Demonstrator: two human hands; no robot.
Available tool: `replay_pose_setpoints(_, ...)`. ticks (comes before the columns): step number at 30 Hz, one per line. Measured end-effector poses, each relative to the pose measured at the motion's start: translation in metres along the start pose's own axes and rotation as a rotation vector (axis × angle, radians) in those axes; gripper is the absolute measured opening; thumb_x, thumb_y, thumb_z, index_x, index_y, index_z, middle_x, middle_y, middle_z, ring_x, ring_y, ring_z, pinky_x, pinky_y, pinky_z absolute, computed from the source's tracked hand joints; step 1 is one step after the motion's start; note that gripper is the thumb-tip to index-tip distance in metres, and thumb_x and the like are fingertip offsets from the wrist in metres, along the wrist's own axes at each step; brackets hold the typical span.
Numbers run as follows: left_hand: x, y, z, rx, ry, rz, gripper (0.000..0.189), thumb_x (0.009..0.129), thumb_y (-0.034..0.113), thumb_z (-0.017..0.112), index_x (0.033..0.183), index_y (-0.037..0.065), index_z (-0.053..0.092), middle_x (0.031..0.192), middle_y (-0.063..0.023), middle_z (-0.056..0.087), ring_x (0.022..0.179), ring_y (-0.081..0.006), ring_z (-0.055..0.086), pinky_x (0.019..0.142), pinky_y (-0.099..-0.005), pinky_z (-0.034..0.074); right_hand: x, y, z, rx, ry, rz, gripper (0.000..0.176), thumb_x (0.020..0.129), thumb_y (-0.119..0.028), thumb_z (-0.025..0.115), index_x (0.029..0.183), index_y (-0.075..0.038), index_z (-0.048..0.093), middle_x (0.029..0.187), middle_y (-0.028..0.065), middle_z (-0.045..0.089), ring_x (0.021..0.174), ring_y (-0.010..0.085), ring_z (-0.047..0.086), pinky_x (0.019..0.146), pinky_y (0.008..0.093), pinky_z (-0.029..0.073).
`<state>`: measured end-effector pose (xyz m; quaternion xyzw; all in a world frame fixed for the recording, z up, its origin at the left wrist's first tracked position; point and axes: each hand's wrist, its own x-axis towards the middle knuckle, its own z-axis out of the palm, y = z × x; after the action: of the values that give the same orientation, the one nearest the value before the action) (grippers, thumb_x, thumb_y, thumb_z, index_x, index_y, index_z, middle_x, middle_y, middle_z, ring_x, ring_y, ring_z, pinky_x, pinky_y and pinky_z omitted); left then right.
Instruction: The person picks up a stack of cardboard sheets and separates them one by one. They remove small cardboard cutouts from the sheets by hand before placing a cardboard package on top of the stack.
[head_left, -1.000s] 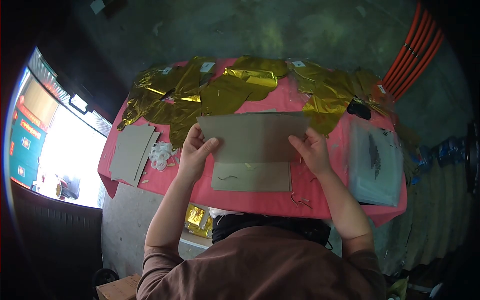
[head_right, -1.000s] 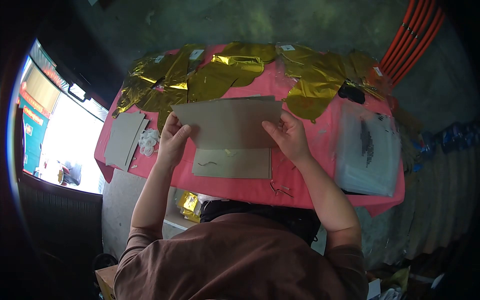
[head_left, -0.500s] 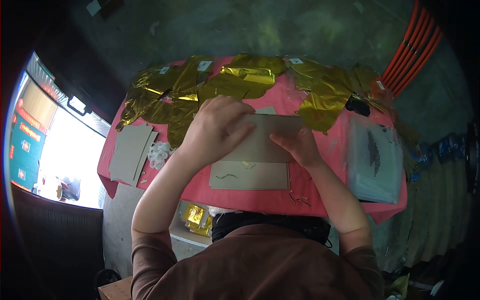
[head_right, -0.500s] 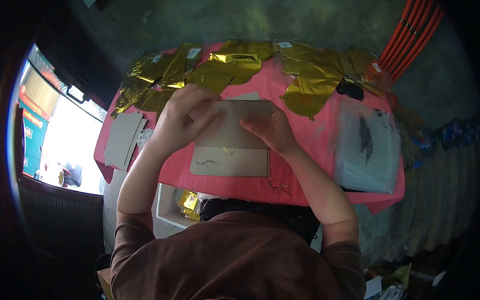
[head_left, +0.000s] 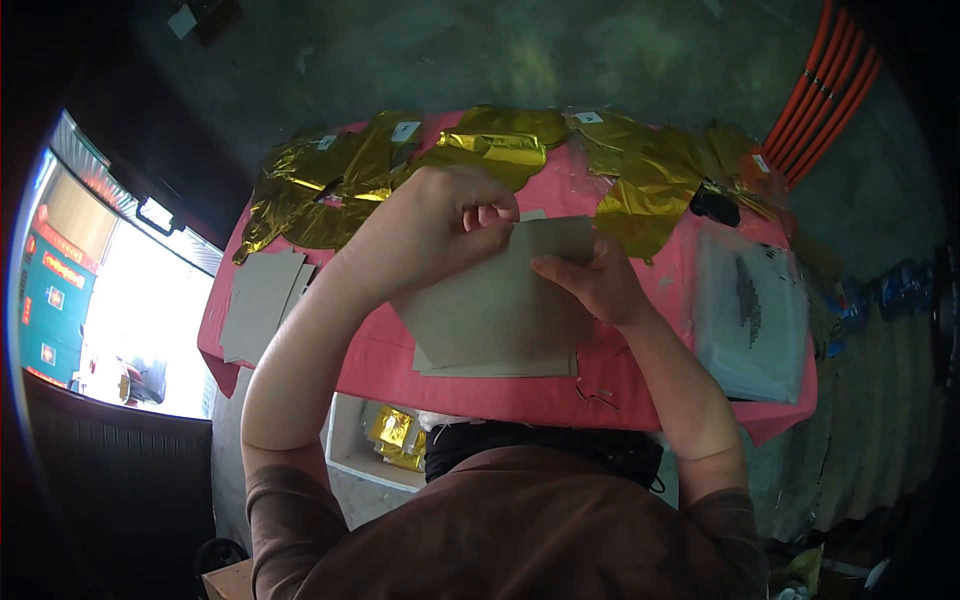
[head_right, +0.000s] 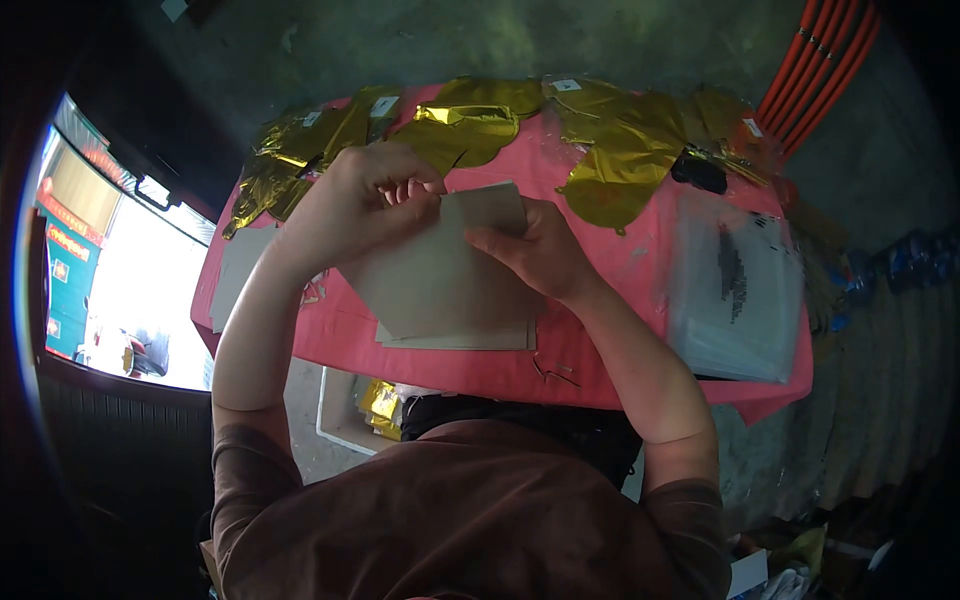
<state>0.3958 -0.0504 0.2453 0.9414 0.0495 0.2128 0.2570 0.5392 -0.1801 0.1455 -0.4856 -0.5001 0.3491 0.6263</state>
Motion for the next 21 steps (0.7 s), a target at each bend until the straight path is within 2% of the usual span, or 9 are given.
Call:
replay_pose_setpoints(3, 0.004, 0.005, -0.009, 0.031, -0.116, -0.027, 0.008, 0.07, 0.009, 0.056, 0.074, 0.002, 0.058, 0.067, -0.0095, 0.057, 0.064, -0.0215, 0.058, 0.059, -0.0318, 0.047, 0.001, -0.009, 0.002, -0.007, -0.011, 0.015, 0.013, 0.08, -0.009, 0.06, 0.091, -0.003, 0.062, 0.082, -0.0017, 0.061, 0.075, 0.0056, 0.054, 0.067, 0.0227, 0.044)
replay_pose_setpoints(5, 0.007, 0.003, -0.012, 0.148, -0.169, 0.068, 0.008, 0.068, 0.009, 0.056, 0.073, 0.002, 0.057, 0.068, -0.0109, 0.057, 0.065, -0.0249, 0.058, 0.061, -0.0345, 0.047, 0.001, -0.012, 0.001, -0.027, -0.03, 0.022, 0.013, 0.08, -0.009, 0.06, 0.092, -0.003, 0.062, 0.081, -0.0013, 0.061, 0.075, 0.0059, 0.055, 0.067, 0.023, 0.045)
replay_pose_setpoints(9, 0.008, 0.009, -0.011, 0.308, -0.176, 0.158, 0.008, 0.067, 0.009, 0.055, 0.072, 0.002, 0.056, 0.068, -0.0118, 0.057, 0.067, -0.0278, 0.057, 0.062, -0.0373, 0.046, -0.001, -0.018, 0.003, -0.042, -0.028, 0.097, 0.013, 0.08, -0.008, 0.059, 0.092, -0.002, 0.061, 0.082, -0.0001, 0.061, 0.075, 0.0067, 0.055, 0.066, 0.0237, 0.045)
replay_pose_setpoints(12, 0.007, 0.003, -0.004, 0.372, -0.13, 0.255, 0.007, 0.066, 0.008, 0.055, 0.07, 0.002, 0.055, 0.068, -0.0122, 0.056, 0.068, -0.0283, 0.057, 0.062, -0.0388, 0.046, -0.005, -0.013, 0.003, -0.057, -0.009, 0.066, 0.015, 0.08, -0.01, 0.059, 0.092, -0.002, 0.061, 0.079, 0.0017, 0.063, 0.072, 0.007, 0.056, 0.066, 0.0246, 0.046)
replay_pose_setpoints(14, 0.006, -0.005, 0.001, 0.201, -0.1, 0.229, 0.007, 0.066, 0.006, 0.054, 0.07, 0.001, 0.054, 0.066, -0.0123, 0.056, 0.065, -0.0289, 0.056, 0.061, -0.0381, 0.045, -0.006, -0.01, 0.004, -0.049, -0.002, 0.068, 0.014, 0.08, -0.009, 0.058, 0.092, -0.002, 0.061, 0.079, 0.0016, 0.063, 0.071, 0.0069, 0.056, 0.065, 0.0244, 0.046)
replay_pose_setpoints(16, 0.004, -0.012, 0.005, 0.165, -0.083, 0.172, 0.007, 0.065, 0.005, 0.054, 0.07, 0.0, 0.053, 0.066, -0.0122, 0.055, 0.063, -0.0276, 0.056, 0.059, -0.0362, 0.045, -0.008, -0.008, 0.004, -0.043, 0.005, 0.069, 0.014, 0.08, -0.009, 0.058, 0.092, -0.001, 0.061, 0.079, 0.0014, 0.063, 0.071, 0.0068, 0.056, 0.064, 0.0241, 0.046)
replay_pose_setpoints(18, 0.001, -0.016, 0.004, 0.13, -0.066, 0.109, 0.008, 0.065, 0.004, 0.053, 0.071, -0.001, 0.053, 0.065, -0.0121, 0.055, 0.06, -0.0262, 0.055, 0.058, -0.0343, 0.045, -0.012, -0.006, 0.006, -0.064, 0.044, -0.013, 0.011, 0.08, -0.008, 0.06, 0.089, -0.002, 0.062, 0.08, -0.0004, 0.062, 0.071, 0.0062, 0.056, 0.063, 0.0222, 0.045)
replay_pose_setpoints(20, -0.002, -0.02, 0.0, 0.025, -0.015, -0.11, 0.007, 0.067, 0.002, 0.053, 0.072, -0.003, 0.053, 0.061, -0.0089, 0.052, 0.056, -0.0183, 0.054, 0.057, -0.0295, 0.044, -0.015, -0.005, 0.005, -0.045, 0.061, -0.004, 0.011, 0.08, -0.008, 0.06, 0.089, -0.001, 0.062, 0.08, -0.0005, 0.062, 0.071, 0.006, 0.056, 0.063, 0.0221, 0.045)
replay_pose_setpoints(21, -0.003, -0.02, -0.002, 0.028, -0.013, -0.114, 0.007, 0.067, 0.002, 0.053, 0.072, -0.003, 0.053, 0.061, -0.0089, 0.052, 0.056, -0.0183, 0.054, 0.057, -0.0295, 0.044, -0.017, -0.004, 0.005, -0.023, 0.073, 0.007, 0.011, 0.081, -0.009, 0.06, 0.088, -0.001, 0.062, 0.08, -0.0005, 0.062, 0.072, 0.0058, 0.056, 0.063, 0.022, 0.045)
